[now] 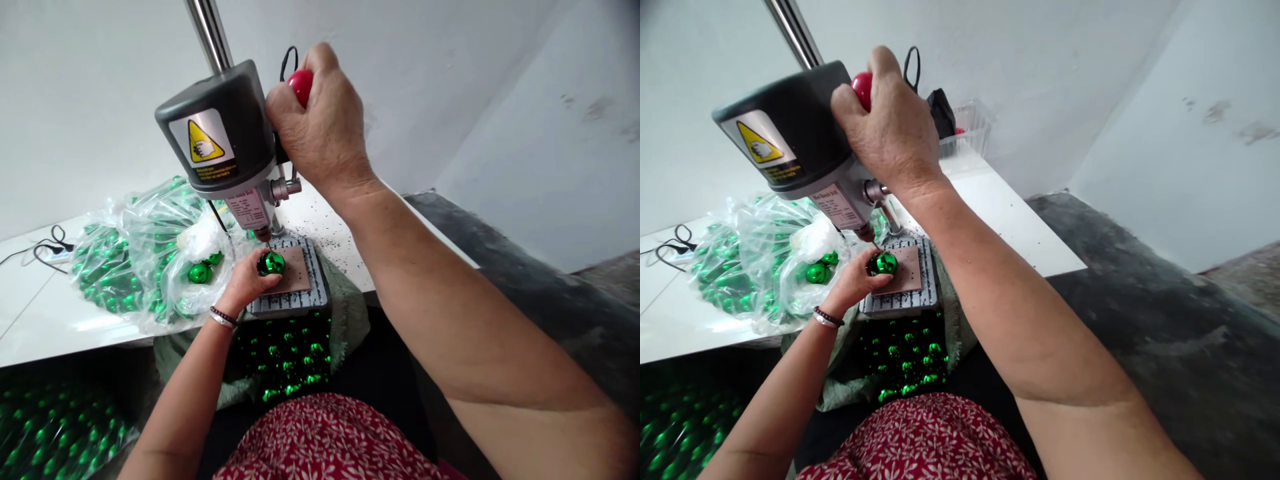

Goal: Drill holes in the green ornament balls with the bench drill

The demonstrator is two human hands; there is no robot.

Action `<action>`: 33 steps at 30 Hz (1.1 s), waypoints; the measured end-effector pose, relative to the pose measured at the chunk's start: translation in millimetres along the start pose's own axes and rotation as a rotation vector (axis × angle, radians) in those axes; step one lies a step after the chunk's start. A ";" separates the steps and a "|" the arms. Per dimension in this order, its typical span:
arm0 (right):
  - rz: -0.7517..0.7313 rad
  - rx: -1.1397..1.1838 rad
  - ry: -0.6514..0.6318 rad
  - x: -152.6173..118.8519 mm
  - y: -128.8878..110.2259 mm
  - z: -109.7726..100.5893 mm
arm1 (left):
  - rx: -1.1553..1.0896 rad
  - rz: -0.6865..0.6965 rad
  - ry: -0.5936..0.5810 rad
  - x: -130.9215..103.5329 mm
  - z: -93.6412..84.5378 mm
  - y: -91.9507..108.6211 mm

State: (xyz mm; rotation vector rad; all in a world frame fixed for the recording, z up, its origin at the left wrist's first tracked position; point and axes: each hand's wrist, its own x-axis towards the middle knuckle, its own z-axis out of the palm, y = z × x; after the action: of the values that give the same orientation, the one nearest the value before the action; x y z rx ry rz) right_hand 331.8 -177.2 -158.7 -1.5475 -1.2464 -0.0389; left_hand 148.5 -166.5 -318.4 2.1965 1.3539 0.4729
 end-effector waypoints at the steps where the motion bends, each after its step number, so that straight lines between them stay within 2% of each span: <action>1: 0.003 -0.006 -0.005 0.3 0.1 0.1 | -0.008 0.013 -0.004 1.9 0.1 -1.5; 4: -0.001 -0.017 -0.004 0.9 -0.2 -0.1 | -0.061 0.035 -0.019 5.5 1.0 -5.4; 8: -0.006 0.015 0.004 0.3 -0.4 -0.7 | -0.162 -0.006 -0.065 4.6 5.3 -7.6; 17: -0.005 0.146 0.023 -6.6 -5.7 -7.3 | -0.256 0.001 -0.023 0.7 19.9 -11.2; 22: -0.116 0.191 0.083 -27.2 -1.0 -13.9 | -0.305 0.003 -0.031 -0.4 18.7 -8.8; 26: -0.212 0.070 0.100 -48.3 5.7 -23.5 | -0.336 0.017 -0.038 0.3 21.1 -12.0; 30: -0.233 -0.050 0.099 -67.6 9.5 -28.9 | -0.315 -0.003 -0.036 0.8 23.2 -14.8; 33: -0.242 -0.056 0.113 -79.4 13.0 -27.3 | -0.309 0.003 -0.034 0.8 23.9 -15.1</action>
State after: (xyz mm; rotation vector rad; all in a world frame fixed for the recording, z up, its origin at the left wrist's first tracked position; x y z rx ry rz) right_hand 320.5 -248.2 -204.0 -1.4142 -1.3449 -0.3167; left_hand 150.9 -165.9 -346.6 1.9452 1.1720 0.5999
